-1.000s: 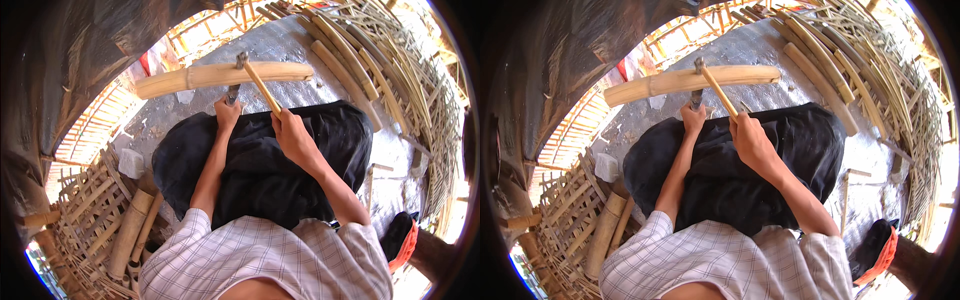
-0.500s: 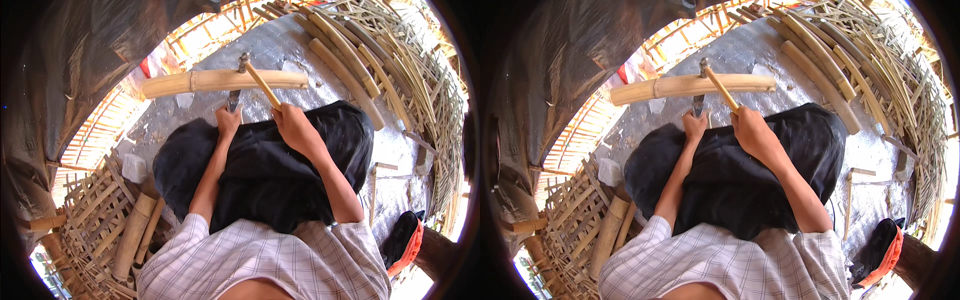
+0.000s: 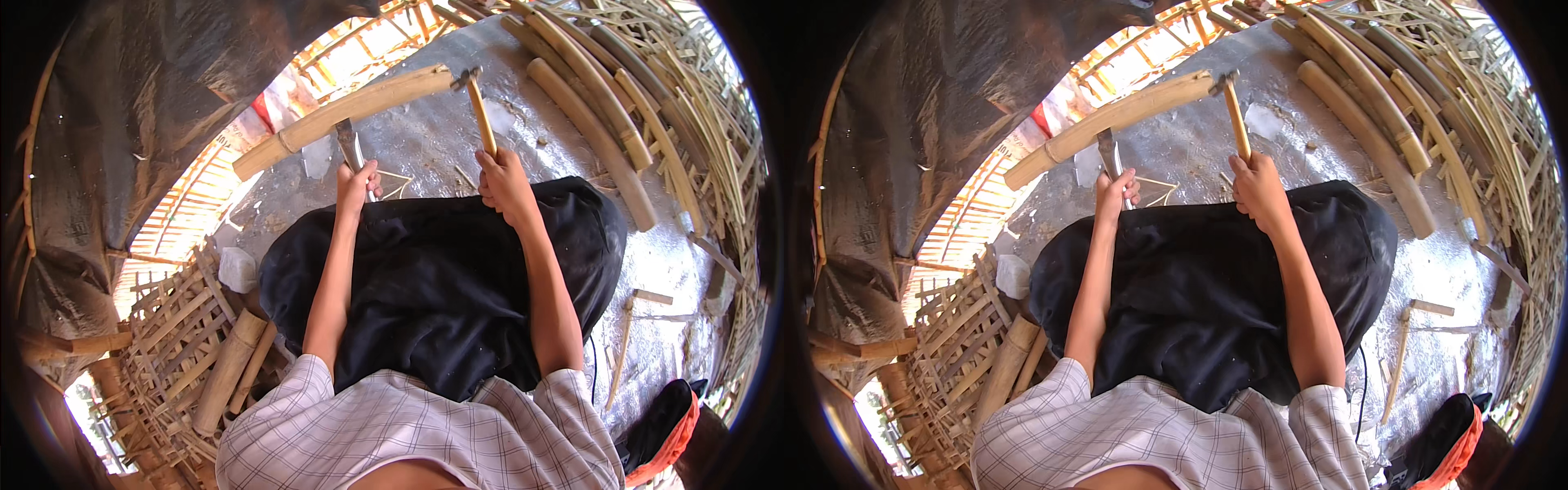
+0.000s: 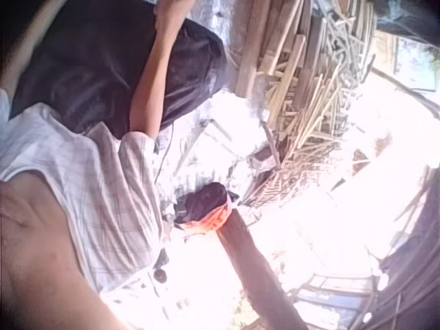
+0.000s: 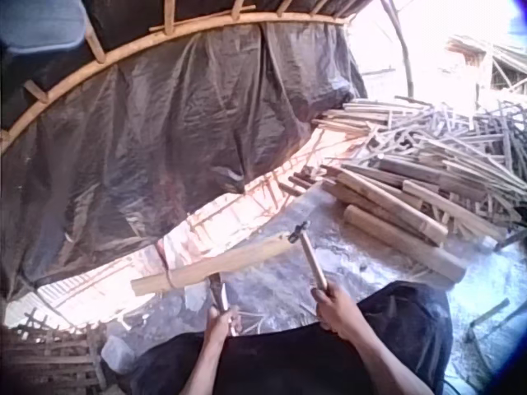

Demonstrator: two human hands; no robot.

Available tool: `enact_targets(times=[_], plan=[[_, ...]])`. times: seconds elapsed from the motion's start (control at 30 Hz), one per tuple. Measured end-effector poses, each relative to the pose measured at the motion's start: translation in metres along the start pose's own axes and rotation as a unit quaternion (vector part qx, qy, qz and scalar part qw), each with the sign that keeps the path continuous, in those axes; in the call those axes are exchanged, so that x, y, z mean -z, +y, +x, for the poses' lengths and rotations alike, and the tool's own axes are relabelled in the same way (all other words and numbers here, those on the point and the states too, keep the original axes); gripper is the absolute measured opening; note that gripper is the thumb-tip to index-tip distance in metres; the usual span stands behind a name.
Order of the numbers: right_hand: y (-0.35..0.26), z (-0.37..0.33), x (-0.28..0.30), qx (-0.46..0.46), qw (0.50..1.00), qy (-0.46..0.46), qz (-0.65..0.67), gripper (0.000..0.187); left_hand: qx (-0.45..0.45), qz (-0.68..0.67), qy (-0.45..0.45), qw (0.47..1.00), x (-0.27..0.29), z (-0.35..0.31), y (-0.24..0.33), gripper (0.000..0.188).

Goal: The person carves bamboo using a chisel and hammer, then uses the chisel to shave and smooth the surface of the bamboo pieces.

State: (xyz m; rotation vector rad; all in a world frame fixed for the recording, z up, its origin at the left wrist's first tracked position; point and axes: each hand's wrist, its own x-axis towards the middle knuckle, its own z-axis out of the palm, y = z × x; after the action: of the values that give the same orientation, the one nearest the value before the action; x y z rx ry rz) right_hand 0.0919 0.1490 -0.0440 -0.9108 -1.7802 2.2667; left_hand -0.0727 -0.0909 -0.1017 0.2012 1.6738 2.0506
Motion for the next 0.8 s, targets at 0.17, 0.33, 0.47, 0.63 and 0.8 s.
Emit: enact_targets(times=[0.17,0.33,0.47,0.63,0.8], plan=[[0.009,0.002,0.0,-0.014,0.999,-0.033,-0.026,0.026,-0.047,0.009,-0.003,0.999,-0.007,-0.005,0.023,0.018],[-0.001,-0.006,-0.009,0.135,0.983,-0.002,-0.126,0.037,-0.124,0.145,-0.028,0.981,-0.022,0.013,0.064,0.022],[-0.003,-0.011,-0.009,0.171,0.961,0.005,-0.219,0.042,-0.13,0.296,-0.003,0.946,-0.025,0.02,0.106,0.023],[-0.016,-0.025,-0.011,0.238,0.945,-0.042,-0.222,0.043,-0.029,0.447,-0.054,0.892,-0.014,0.001,0.129,0.026],[-0.024,-0.044,-0.016,0.297,0.923,-0.07,-0.234,0.035,-0.063,0.395,-0.098,0.911,-0.006,-0.029,0.12,0.035]])
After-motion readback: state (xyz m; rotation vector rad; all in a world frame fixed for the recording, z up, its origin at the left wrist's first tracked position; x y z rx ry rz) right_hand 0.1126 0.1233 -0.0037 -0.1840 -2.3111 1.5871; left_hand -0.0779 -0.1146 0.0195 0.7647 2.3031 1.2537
